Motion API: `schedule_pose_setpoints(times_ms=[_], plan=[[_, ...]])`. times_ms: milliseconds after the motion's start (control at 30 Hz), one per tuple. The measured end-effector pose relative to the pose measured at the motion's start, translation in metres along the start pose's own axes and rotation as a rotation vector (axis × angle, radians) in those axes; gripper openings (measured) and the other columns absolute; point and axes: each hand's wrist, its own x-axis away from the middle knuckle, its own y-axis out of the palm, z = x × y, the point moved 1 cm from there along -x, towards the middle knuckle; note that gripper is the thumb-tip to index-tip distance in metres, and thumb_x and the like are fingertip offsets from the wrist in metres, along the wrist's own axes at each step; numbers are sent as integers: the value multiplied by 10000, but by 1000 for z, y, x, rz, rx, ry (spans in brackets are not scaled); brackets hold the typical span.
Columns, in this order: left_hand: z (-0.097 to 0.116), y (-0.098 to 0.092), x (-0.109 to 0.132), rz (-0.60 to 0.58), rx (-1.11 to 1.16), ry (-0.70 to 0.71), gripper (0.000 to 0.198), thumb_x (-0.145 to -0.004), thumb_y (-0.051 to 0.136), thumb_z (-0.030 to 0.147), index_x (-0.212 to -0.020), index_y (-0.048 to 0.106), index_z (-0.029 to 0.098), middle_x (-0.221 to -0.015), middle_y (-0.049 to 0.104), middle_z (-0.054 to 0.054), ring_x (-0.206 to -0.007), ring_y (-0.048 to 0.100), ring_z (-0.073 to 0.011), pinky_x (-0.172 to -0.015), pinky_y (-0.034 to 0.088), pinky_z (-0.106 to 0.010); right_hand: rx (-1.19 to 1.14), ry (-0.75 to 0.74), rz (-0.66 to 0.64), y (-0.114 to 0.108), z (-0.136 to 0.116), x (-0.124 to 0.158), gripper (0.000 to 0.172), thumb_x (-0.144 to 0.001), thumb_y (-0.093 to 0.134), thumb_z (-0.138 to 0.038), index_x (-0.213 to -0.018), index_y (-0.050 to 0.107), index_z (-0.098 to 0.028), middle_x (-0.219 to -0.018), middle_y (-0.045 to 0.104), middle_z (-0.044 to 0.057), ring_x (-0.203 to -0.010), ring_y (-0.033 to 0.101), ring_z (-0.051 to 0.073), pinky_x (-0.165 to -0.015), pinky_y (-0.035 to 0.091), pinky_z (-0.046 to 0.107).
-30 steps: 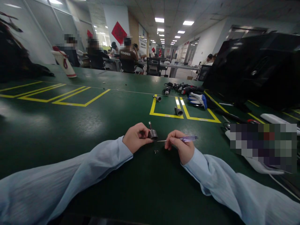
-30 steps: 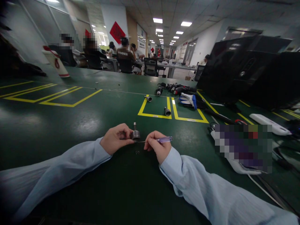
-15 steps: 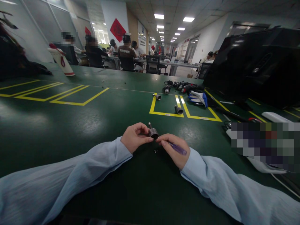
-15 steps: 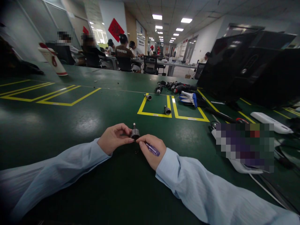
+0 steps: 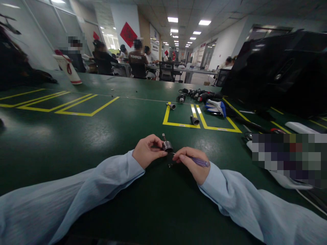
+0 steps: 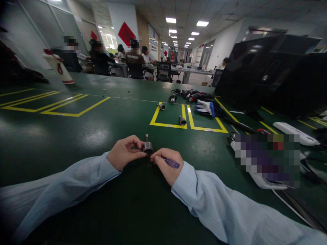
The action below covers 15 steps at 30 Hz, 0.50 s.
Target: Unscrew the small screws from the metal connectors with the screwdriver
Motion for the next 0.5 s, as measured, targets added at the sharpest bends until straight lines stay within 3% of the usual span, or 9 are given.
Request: schedule_pose_setpoints(times_ms=[233,500], plan=[[1,0,1,-20,37,-2,300,-510,729,106,-647,463,126,-745,621,-20,-724,606,-140,-697,532,-327,-8,32,22,-1,1,-1,205,-765,429,-171,-727,627,-136,-712,638,54,-639,594,139,-600,481,269],[-10,-5,-6,78,220,-99,332,-504,746,135,-685,468,129,-752,625,-1,-704,641,-146,-715,521,-320,-7,-19,67,-4,3,3,185,-754,438,-161,-677,606,-157,-623,612,20,-577,559,122,-550,443,247]])
